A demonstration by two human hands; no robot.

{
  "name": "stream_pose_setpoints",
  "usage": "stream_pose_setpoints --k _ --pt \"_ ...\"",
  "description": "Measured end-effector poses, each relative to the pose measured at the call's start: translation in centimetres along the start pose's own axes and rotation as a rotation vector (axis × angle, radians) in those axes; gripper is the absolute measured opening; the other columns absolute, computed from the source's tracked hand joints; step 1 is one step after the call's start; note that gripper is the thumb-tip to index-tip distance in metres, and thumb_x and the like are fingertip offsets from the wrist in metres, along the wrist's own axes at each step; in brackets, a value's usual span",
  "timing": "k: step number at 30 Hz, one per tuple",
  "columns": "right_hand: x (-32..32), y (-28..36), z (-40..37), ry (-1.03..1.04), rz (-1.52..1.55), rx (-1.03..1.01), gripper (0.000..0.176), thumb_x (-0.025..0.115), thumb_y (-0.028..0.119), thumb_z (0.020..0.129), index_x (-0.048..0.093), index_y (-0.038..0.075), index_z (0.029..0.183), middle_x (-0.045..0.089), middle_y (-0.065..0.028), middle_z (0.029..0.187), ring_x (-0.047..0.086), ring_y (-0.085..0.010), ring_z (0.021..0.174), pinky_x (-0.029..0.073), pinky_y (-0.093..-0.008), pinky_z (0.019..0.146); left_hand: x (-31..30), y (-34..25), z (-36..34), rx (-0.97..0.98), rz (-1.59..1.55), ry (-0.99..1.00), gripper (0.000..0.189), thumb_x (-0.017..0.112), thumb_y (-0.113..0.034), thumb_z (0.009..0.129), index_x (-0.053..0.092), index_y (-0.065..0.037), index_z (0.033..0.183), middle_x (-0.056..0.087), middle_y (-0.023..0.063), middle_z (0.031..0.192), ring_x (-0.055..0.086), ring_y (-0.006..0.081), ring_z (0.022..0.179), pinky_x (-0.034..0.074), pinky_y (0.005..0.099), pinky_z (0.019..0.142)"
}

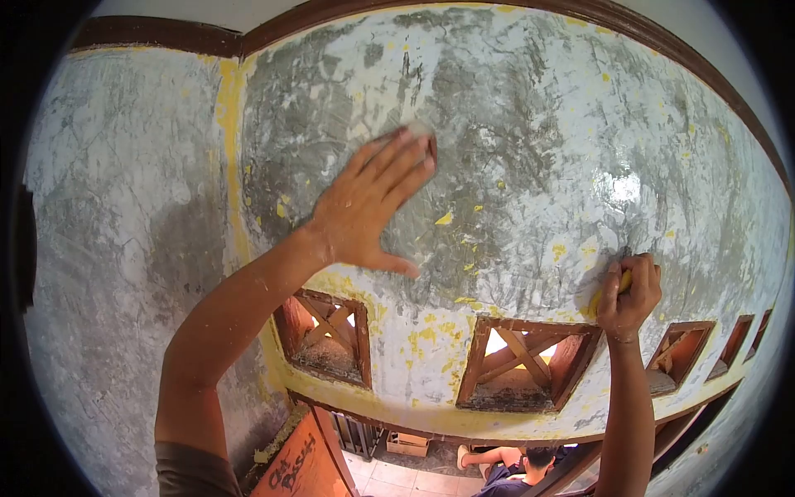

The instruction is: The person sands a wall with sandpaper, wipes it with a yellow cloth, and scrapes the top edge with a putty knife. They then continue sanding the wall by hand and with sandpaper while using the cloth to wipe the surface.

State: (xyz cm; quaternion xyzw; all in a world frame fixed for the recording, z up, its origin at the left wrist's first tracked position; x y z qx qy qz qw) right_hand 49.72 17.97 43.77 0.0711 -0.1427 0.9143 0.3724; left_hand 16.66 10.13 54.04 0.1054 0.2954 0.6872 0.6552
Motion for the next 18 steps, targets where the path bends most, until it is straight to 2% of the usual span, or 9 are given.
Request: stream_pose_setpoints --k 2,3,5,6,9,11,13,15,18 --pt "0.0 0.1 0.0 0.006 -0.002 -0.017 0.007 0.058 0.003 0.08 0.052 0.002 0.081 0.049 -0.0124 0.072 0.043 -0.031 0.062 0.033 -0.041 0.061 1.2 -1.0 -0.7 0.255 -0.034 0.16 0.119 0.055 -0.08 0.08 0.02 0.006 0.154 0.019 0.0261 0.162 0.015 0.0381 0.152 0.011 0.046 0.125" --pt "0.1 0.1 0.0 0.011 -0.002 -0.016 0.007 0.058 0.003 0.08 0.052 0.002 0.081 0.049 -0.0124 0.072 0.043 -0.031 0.062 0.033 -0.041 0.061 1.8 1.2 -0.3 0.253 -0.038 0.163 0.119 0.055 -0.08 0.08 0.02 0.006 0.154 0.019 0.0261 0.162 0.015 0.0381 0.152 0.011 0.046 0.125" --pt "0.2 -0.1 -0.1 0.019 -0.003 0.014 0.007 0.058 0.003 0.08 0.051 0.002 0.08 0.048 -0.0124 0.072 0.042 -0.0313 0.061 0.033 -0.0412 0.062 -1.4 13.0 -0.7 -0.636 0.212 -0.255 0.121 0.056 -0.084 0.077 0.018 -0.002 0.157 0.018 0.0239 0.163 0.014 0.0362 0.152 0.012 0.0478 0.124" --pt "0.1 -0.1 -0.3 0.02 -0.006 0.021 0.007 0.058 0.003 0.08 0.051 0.002 0.08 0.048 -0.0124 0.072 0.042 -0.0313 0.061 0.033 -0.0412 0.062 -0.5 12.5 -0.9 -0.63 0.209 -0.251 0.121 0.056 -0.084 0.077 0.018 -0.002 0.157 0.018 0.0239 0.163 0.014 0.0362 0.152 0.012 0.0478 0.124" --pt "0.1 -0.1 -0.1 0.012 -0.002 0.017 0.006 0.057 0.001 0.08 0.051 0.002 0.081 0.048 -0.0125 0.072 0.043 -0.0315 0.062 0.033 -0.0413 0.062 -0.3 3.5 -1.4 -0.381 0.322 -0.181 0.119 0.054 -0.084 0.078 0.02 -0.003 0.157 0.018 0.0226 0.163 0.015 0.0341 0.152 0.013 0.0452 0.124" --pt "0.1 0.1 0.0 0.02 -0.018 -0.012 0.006 0.057 0.001 0.08 0.052 0.002 0.081 0.049 -0.0125 0.072 0.043 -0.0314 0.062 0.033 -0.0413 0.062 3.9 -4.9 -2.9 0.197 -0.005 0.187 0.119 0.052 -0.082 0.081 0.017 0.003 0.156 0.016 0.026 0.163 0.014 0.0337 0.153 0.014 0.0457 0.123" --pt "0.1 0.1 0.0 0.019 -0.015 -0.017 0.006 0.058 0.001 0.08 0.052 0.002 0.081 0.049 -0.0126 0.072 0.043 -0.0313 0.062 0.033 -0.0413 0.062 3.4 -1.9 -1.1 0.291 0.057 0.113 0.12 0.052 -0.083 0.081 0.017 0.003 0.156 0.015 0.0274 0.162 0.013 0.0345 0.153 0.016 0.0479 0.122" --pt "0.2 0.2 -0.1 0.026 -0.006 -0.008 0.006 0.058 0.002 0.079 0.052 0.002 0.081 0.049 -0.0127 0.072 0.043 -0.0311 0.062 0.033 -0.0413 0.062 -0.2 8.5 0.5 -0.422 0.267 -0.155 0.12 0.043 -0.09 0.078 0.018 -0.004 0.158 0.015 0.0245 0.163 0.013 0.0336 0.153 0.018 0.0481 0.122" --pt "0.1 0.1 0.2 0.029 -0.014 0.02 0.006 0.058 0.002 0.079 0.052 0.002 0.081 0.049 -0.0129 0.072 0.043 -0.0309 0.061 0.033 -0.0413 0.062 0.1 8.1 0.7 -0.572 0.434 -0.293 0.119 0.047 -0.09 0.076 0.027 -0.003 0.155 0.021 0.0199 0.163 0.019 0.0335 0.151 0.01 0.0456 0.124"
Point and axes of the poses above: each hand's wrist, its own z-axis towards the middle knuckle, its own x-axis out of the palm, y = z × x, the point moved 10 cm from there along z, towards the middle knuckle
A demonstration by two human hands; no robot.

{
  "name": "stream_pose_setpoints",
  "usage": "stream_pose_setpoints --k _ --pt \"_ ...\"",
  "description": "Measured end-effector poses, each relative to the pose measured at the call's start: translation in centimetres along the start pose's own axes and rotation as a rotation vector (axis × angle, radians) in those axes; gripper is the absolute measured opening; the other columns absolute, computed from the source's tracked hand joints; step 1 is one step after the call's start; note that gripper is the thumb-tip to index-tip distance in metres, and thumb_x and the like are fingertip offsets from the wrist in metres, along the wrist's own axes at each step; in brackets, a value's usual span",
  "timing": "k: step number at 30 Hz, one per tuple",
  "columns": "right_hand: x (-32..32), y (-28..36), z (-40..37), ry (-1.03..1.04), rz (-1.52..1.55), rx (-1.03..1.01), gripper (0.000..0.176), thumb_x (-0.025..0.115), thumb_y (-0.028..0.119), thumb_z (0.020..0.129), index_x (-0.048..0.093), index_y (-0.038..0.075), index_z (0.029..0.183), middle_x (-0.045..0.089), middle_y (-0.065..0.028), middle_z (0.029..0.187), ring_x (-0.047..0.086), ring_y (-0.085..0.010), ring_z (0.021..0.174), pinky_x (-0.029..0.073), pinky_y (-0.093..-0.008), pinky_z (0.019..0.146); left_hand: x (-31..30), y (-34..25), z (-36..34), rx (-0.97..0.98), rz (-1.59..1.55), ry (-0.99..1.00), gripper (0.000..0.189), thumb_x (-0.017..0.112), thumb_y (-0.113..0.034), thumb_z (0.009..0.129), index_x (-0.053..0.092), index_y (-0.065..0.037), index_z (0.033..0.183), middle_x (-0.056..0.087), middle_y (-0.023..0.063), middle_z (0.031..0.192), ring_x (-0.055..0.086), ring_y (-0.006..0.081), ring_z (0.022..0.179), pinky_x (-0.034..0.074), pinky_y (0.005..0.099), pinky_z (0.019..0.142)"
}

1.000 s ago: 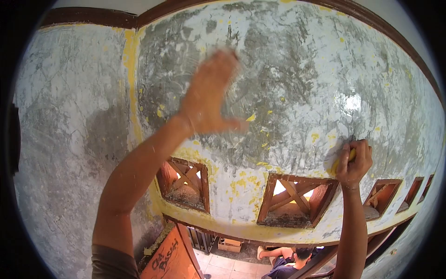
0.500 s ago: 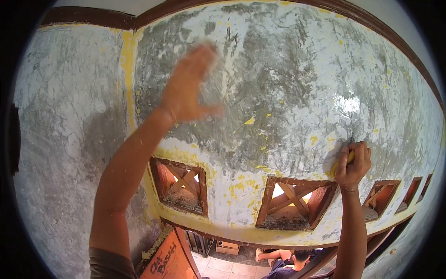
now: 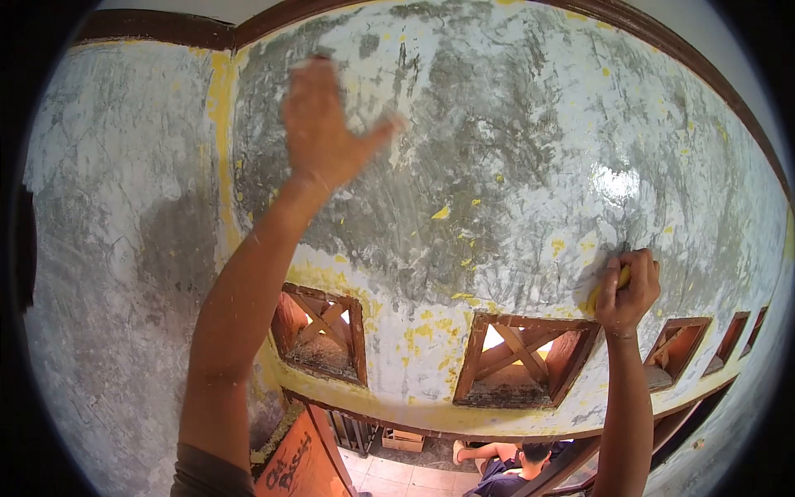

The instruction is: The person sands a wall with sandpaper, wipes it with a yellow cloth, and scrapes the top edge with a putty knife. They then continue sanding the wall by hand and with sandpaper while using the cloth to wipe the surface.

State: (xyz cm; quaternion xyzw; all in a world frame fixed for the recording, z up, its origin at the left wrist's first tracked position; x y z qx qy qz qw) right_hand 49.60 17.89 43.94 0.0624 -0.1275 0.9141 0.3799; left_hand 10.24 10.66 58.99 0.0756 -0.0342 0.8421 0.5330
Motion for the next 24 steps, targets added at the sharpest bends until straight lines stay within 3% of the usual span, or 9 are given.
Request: stream_pose_setpoints --k 1,4,8,11,16,17,19,23,24 --pt "0.0 0.1 -0.1 -0.003 0.003 -0.013 0.005 0.057 0.002 0.079 0.052 0.002 0.081 0.049 -0.0129 0.072 0.044 -0.0309 0.061 0.033 -0.0413 0.062 -1.2 -0.9 -1.3 -0.003 0.001 -0.004 0.119 0.047 -0.09 0.076 0.027 -0.003 0.155 0.021 0.0199 0.163 0.019 0.0335 0.151 0.01 0.0456 0.124" --pt "0.0 -0.1 -0.3 -0.008 -0.006 -0.03 0.005 0.057 0.001 0.079 0.052 0.001 0.081 0.05 -0.0129 0.072 0.044 -0.0309 0.062 0.033 -0.0413 0.062 -3.7 -9.9 -8.4 0.843 -0.478 0.293 0.123 0.052 -0.088 0.074 0.025 0.0 0.155 0.021 0.0232 0.162 0.019 0.0338 0.151 0.012 0.0445 0.124" --pt "0.0 0.1 -0.2 -0.009 0.008 -0.021 0.005 0.057 0.002 0.079 0.052 0.001 0.08 0.049 -0.0129 0.072 0.043 -0.0309 0.062 0.033 -0.0415 0.061 0.2 -0.3 2.1 0.247 -0.168 0.116 0.126 0.053 -0.086 0.076 0.015 0.002 0.157 0.015 0.0252 0.163 0.012 0.0349 0.153 0.012 0.0443 0.124" --pt "0.1 -0.2 -0.3 0.002 0.002 0.006 0.005 0.057 0.002 0.079 0.053 0.001 0.08 0.049 -0.0129 0.072 0.043 -0.031 0.061 0.033 -0.0415 0.061 -1.7 -1.6 0.7 0.125 -0.145 0.015 0.12 0.063 -0.077 0.077 0.022 0.006 0.153 0.017 0.0309 0.16 0.016 0.039 0.152 0.014 0.0476 0.123" --pt "0.0 0.0 -0.2 -0.011 -0.008 -0.031 0.005 0.057 0.003 0.079 0.052 0.002 0.079 0.049 -0.0128 0.072 0.043 -0.0311 0.061 0.033 -0.0414 0.061 -3.7 -10.8 -9.3 1.047 -0.513 0.332 0.115 0.05 -0.088 0.077 0.024 -0.01 0.158 0.018 0.0182 0.164 0.018 0.0294 0.153 0.016 0.0454 0.123" --pt "0.2 -0.1 -0.3 0.006 -0.007 -0.028 0.005 0.057 0.003 0.079 0.052 0.002 0.079 0.049 -0.013 0.072 0.043 -0.0313 0.061 0.033 -0.0413 0.061 -3.5 -9.7 -7.4 1.037 -0.516 0.337 0.115 0.05 -0.088 0.077 0.024 -0.01 0.158 0.018 0.0182 0.164 0.018 0.0294 0.153 0.016 0.0454 0.123" --pt "0.3 0.2 -0.1 0.003 0.002 -0.019 0.005 0.057 0.003 0.079 0.052 0.002 0.079 0.049 -0.013 0.072 0.043 -0.0313 0.061 0.033 -0.0413 0.061 -0.9 -2.1 2.4 0.325 -0.399 0.325 0.12 0.054 -0.089 0.072 0.024 -0.01 0.158 0.017 0.0177 0.165 0.013 0.0282 0.154 0.015 0.0428 0.124" --pt "0.1 0.1 -0.1 -0.005 -0.014 -0.03 0.005 0.057 0.003 0.079 0.052 0.002 0.079 0.049 -0.0129 0.072 0.043 -0.0312 0.061 0.032 -0.0411 0.061 -1.3 -2.0 0.8 0.113 -0.038 0.021 0.115 0.043 -0.091 0.077 0.024 -0.01 0.158 0.018 0.018 0.164 0.016 0.0309 0.153 0.019 0.0458 0.123" --pt "0.1 0.2 -0.1 -0.006 -0.013 -0.032 0.005 0.057 0.003 0.079 0.052 0.002 0.079 0.049 -0.0129 0.072 0.043 -0.0312 0.061 0.032 -0.0411 0.061 -2.8 -6.1 -2.3 0.443 -0.25 0.137 0.116 0.044 -0.09 0.078 0.024 -0.009 0.157 0.018 0.0186 0.164 0.015 0.0322 0.153 0.019 0.0458 0.123"
Point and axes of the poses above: each hand's wrist, its own z-axis towards the middle knuckle, its own x-axis out of the palm, y = z × x, the point moved 10 cm from there along z, towards the middle knuckle
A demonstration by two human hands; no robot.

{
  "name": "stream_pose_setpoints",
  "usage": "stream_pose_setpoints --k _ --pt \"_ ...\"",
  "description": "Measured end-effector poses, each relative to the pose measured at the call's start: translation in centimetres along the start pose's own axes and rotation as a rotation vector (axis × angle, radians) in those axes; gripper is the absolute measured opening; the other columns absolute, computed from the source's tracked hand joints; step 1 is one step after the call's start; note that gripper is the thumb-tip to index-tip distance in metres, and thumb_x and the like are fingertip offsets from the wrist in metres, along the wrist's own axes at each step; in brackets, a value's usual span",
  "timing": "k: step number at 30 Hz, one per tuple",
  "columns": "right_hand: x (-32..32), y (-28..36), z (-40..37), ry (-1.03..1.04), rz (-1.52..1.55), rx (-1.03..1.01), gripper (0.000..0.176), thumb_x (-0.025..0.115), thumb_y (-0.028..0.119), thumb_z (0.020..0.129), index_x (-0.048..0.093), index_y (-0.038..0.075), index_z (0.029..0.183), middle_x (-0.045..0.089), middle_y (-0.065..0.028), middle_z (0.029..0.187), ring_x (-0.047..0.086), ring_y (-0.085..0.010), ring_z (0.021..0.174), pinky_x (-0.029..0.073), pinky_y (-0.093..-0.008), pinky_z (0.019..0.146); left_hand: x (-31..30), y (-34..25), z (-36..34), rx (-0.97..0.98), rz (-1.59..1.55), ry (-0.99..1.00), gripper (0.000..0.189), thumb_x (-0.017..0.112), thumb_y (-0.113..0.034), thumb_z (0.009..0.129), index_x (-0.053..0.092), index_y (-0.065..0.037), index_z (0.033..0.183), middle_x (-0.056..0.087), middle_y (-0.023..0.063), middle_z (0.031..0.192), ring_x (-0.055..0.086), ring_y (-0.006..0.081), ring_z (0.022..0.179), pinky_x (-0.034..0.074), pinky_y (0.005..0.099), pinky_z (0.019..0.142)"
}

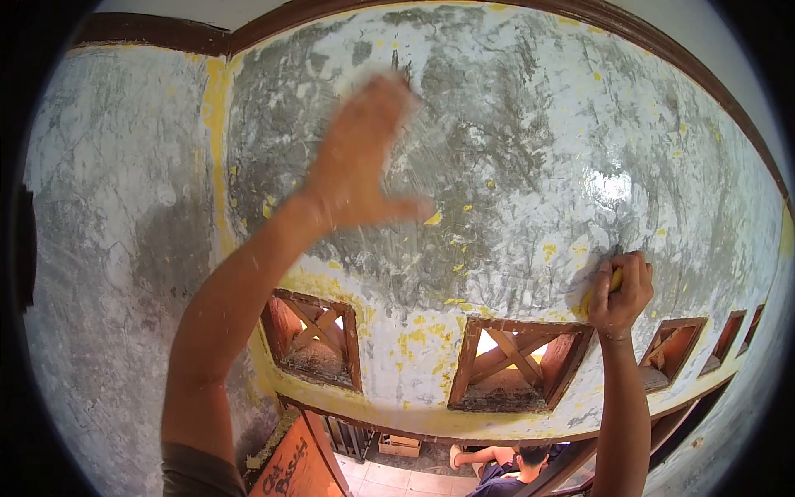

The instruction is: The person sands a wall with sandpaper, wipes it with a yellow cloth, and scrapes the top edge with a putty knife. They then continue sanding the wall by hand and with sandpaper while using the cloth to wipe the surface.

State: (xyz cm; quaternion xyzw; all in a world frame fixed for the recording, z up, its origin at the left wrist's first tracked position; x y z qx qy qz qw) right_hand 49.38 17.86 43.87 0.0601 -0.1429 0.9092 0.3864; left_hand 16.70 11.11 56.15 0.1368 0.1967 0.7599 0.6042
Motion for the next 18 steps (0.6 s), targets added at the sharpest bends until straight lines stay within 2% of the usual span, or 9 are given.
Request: stream_pose_setpoints --k 1,3,6,9,11,13,15,17,18 --pt "0.0 0.0 0.1 0.003 0.001 -0.002 0.006 0.058 0.003 0.079 0.052 0.002 0.079 0.049 -0.0128 0.072 0.043 -0.0312 0.061 0.032 -0.041 0.06 -0.1 -4.5 -1.6 0.332 -0.212 0.107 0.116 0.046 -0.089 0.078 0.024 -0.007 0.157 0.018 0.0191 0.163 0.015 0.0334 0.153 0.019 0.0459 0.123" --pt "-0.2 0.1 0.0 0.006 -0.006 -0.003 0.006 0.058 0.003 0.079 0.052 0.002 0.079 0.049 -0.0126 0.072 0.043 -0.0312 0.061 0.032 -0.041 0.06 0.8 -3.6 -2.0 0.402 -0.239 0.17 0.115 0.054 -0.085 0.077 0.024 -0.007 0.156 0.02 0.0201 0.163 0.015 0.0345 0.152 0.017 0.0462 0.123" --pt "0.1 0.1 -0.1 0.014 -0.003 0.012 0.006 0.057 0.003 0.079 0.052 0.002 0.079 0.048 -0.0127 0.071 0.043 -0.0312 0.061 0.032 -0.0413 0.06 0.7 8.9 2.9 -0.19 0.117 -0.064 0.124 0.053 -0.089 0.072 0.022 -0.002 0.156 0.025 0.0219 0.16 0.019 0.0343 0.151 0.015 0.0433 0.124" --pt "0.0 0.0 0.1 0.001 0.002 0.008 0.006 0.058 0.003 0.079 0.052 0.002 0.079 0.048 -0.0126 0.071 0.043 -0.0311 0.06 0.033 -0.0416 0.061 -0.1 6.8 2.2 -0.234 0.152 -0.173 0.123 0.051 -0.089 0.074 0.02 -0.002 0.156 0.024 0.0227 0.161 0.019 0.0342 0.151 0.014 0.0434 0.124" --pt "0.0 0.0 0.1 0.011 0.008 0.027 0.006 0.058 0.003 0.079 0.052 0.001 0.079 0.048 -0.0128 0.071 0.042 -0.0312 0.06 0.033 -0.0418 0.061 -1.4 1.1 0.2 0.015 -0.085 -0.117 0.119 0.049 -0.087 0.077 0.023 -0.002 0.156 0.022 0.0221 0.162 0.018 0.0336 0.152 0.014 0.0435 0.124" --pt "0.0 -0.2 0.0 0.004 -0.009 0.03 0.006 0.058 0.003 0.079 0.052 0.001 0.079 0.048 -0.013 0.072 0.043 -0.0315 0.061 0.033 -0.042 0.061 0.6 -5.3 -2.6 0.517 -0.193 0.134 0.118 0.047 -0.087 0.079 0.026 0.001 0.154 0.021 0.0218 0.162 0.017 0.0343 0.152 0.013 0.0442 0.124" --pt "0.1 -0.1 0.0 0.018 -0.016 0.021 0.006 0.058 0.003 0.078 0.052 0.001 0.079 0.048 -0.0132 0.072 0.043 -0.0319 0.061 0.033 -0.0421 0.061 1.3 -1.4 0.0 0.546 -0.175 0.106 0.115 0.045 -0.088 0.079 0.028 -0.003 0.155 0.021 0.0195 0.163 0.015 0.0327 0.153 0.012 0.0435 0.125" --pt "0.0 -0.1 0.0 0.004 -0.004 0.024 0.006 0.057 0.003 0.078 0.052 0.002 0.079 0.049 -0.0136 0.072 0.044 -0.0327 0.061 0.033 -0.0423 0.061 0.2 10.5 2.9 -0.317 0.115 -0.188 0.109 0.041 -0.087 0.082 0.024 -0.012 0.158 0.021 0.0151 0.164 0.016 0.0285 0.153 0.011 0.0449 0.125" --pt "0.0 -0.1 0.0 0.002 -0.005 0.025 0.006 0.057 0.003 0.078 0.052 0.002 0.079 0.049 -0.0136 0.072 0.044 -0.0327 0.061 0.033 -0.0423 0.061 0.8 10.2 2.8 -0.315 0.114 -0.189 0.109 0.041 -0.087 0.082 0.024 -0.012 0.158 0.021 0.0151 0.164 0.016 0.0285 0.153 0.011 0.0449 0.125"
Point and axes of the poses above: each hand's wrist, its own z-axis towards the middle knuckle, its own x-axis out of the palm, y = z × x, the point moved 10 cm from there along z, towards the middle knuckle
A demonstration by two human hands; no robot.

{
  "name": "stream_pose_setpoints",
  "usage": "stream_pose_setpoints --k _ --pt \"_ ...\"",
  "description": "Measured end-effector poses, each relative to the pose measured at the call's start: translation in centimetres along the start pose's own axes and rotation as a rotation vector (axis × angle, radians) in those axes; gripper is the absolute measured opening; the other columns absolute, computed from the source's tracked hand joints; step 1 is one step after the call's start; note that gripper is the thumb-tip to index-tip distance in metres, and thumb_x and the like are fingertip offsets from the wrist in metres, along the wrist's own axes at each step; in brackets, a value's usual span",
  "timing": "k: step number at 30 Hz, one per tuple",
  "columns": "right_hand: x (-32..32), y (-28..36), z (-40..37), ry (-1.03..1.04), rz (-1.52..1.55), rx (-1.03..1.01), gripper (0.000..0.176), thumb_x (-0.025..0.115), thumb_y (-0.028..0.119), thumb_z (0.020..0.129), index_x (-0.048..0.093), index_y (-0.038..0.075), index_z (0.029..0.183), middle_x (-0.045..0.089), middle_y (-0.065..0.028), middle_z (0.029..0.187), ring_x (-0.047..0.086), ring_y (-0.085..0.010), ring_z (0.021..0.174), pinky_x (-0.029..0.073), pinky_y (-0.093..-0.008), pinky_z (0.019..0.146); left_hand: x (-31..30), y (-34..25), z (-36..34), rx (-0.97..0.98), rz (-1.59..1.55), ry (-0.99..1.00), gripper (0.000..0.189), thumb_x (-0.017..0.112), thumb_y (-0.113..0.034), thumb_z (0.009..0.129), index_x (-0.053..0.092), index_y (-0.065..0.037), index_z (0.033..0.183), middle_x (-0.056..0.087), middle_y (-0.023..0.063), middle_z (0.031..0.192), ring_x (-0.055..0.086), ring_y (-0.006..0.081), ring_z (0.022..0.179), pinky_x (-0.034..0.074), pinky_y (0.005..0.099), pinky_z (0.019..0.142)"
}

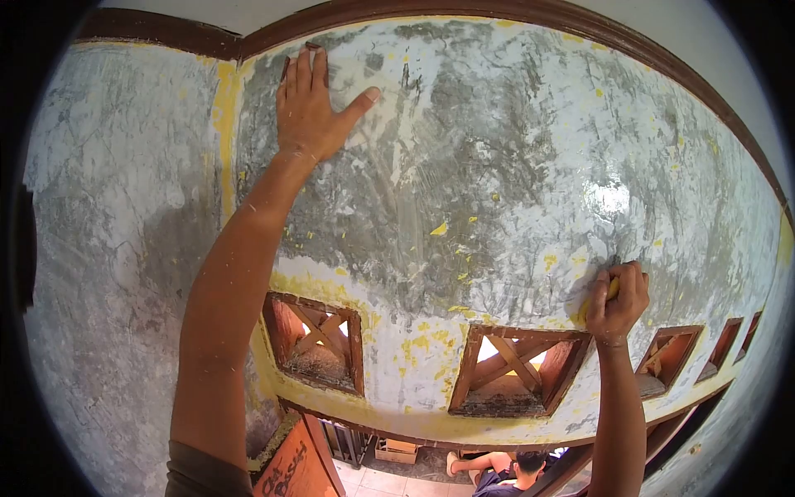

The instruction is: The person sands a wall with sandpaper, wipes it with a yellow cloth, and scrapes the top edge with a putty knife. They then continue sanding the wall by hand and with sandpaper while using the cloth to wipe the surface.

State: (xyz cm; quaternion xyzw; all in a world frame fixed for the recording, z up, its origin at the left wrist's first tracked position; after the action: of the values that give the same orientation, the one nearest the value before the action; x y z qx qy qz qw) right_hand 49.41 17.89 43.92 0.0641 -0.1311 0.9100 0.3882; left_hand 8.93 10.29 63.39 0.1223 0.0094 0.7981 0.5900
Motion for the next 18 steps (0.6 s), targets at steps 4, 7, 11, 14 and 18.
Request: stream_pose_setpoints --k 4,7,11,14,18 --pt "-0.3 0.1 -0.4 0.011 0.003 -0.002 0.006 0.057 0.004 0.078 0.051 0.002 0.078 0.049 -0.0137 0.072 0.044 -0.0328 0.061 0.033 -0.0422 0.062 -1.4 -4.6 -1.4 0.135 -0.035 0.107 0.109 0.047 -0.087 0.078 0.025 -0.015 0.158 0.023 0.0135 0.163 0.018 0.029 0.152 0.013 0.0446 0.124" --pt "-0.2 0.2 -0.2 0.019 0.001 -0.01 0.006 0.057 0.004 0.077 0.051 0.002 0.077 0.048 -0.0136 0.072 0.044 -0.0328 0.061 0.033 -0.0421 0.062 -2.7 -9.0 -3.1 0.529 -0.427 0.206 0.112 0.059 -0.084 0.074 0.032 -0.012 0.155 0.029 0.0143 0.161 0.023 0.0321 0.15 0.019 0.0455 0.122" --pt "-0.2 0.1 -0.3 0.009 -0.008 0.004 0.006 0.057 0.003 0.077 0.051 0.002 0.078 0.048 -0.0131 0.072 0.044 -0.0326 0.061 0.032 -0.042 0.062 0.1 -0.5 0.5 -0.164 -0.003 0.048 0.117 0.056 -0.088 0.071 0.026 -0.014 0.157 0.024 0.0131 0.163 0.02 0.0297 0.152 0.017 0.0437 0.124" --pt "0.1 0.2 0.1 0.018 -0.008 -0.012 0.006 0.057 0.003 0.077 0.051 0.002 0.079 0.048 -0.0131 0.072 0.044 -0.0327 0.061 0.032 -0.0421 0.061 -1.0 -6.8 -1.2 0.142 -0.121 0.038 0.117 0.057 -0.086 0.073 0.027 -0.008 0.156 0.025 0.015 0.163 0.02 0.0302 0.151 0.018 0.0456 0.123" --pt "0.1 0.3 0.0 0.022 -0.008 -0.013 0.006 0.057 0.003 0.077 0.051 0.002 0.079 0.048 -0.0132 0.072 0.044 -0.033 0.062 0.032 -0.0422 0.061 0.4 -3.1 2.6 0.167 -0.225 0.163 0.124 0.051 -0.089 0.075 0.022 -0.001 0.156 0.02 0.0173 0.164 0.016 0.0298 0.153 0.014 0.0462 0.124"
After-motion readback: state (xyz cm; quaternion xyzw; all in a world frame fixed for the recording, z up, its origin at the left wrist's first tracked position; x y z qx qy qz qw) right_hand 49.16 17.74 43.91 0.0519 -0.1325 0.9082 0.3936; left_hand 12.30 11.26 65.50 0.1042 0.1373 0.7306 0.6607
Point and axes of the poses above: each hand's wrist, its own z-axis towards the middle knuckle, its own x-axis out of the palm, y = z × x, the point moved 10 cm from there along z, towards the middle knuckle
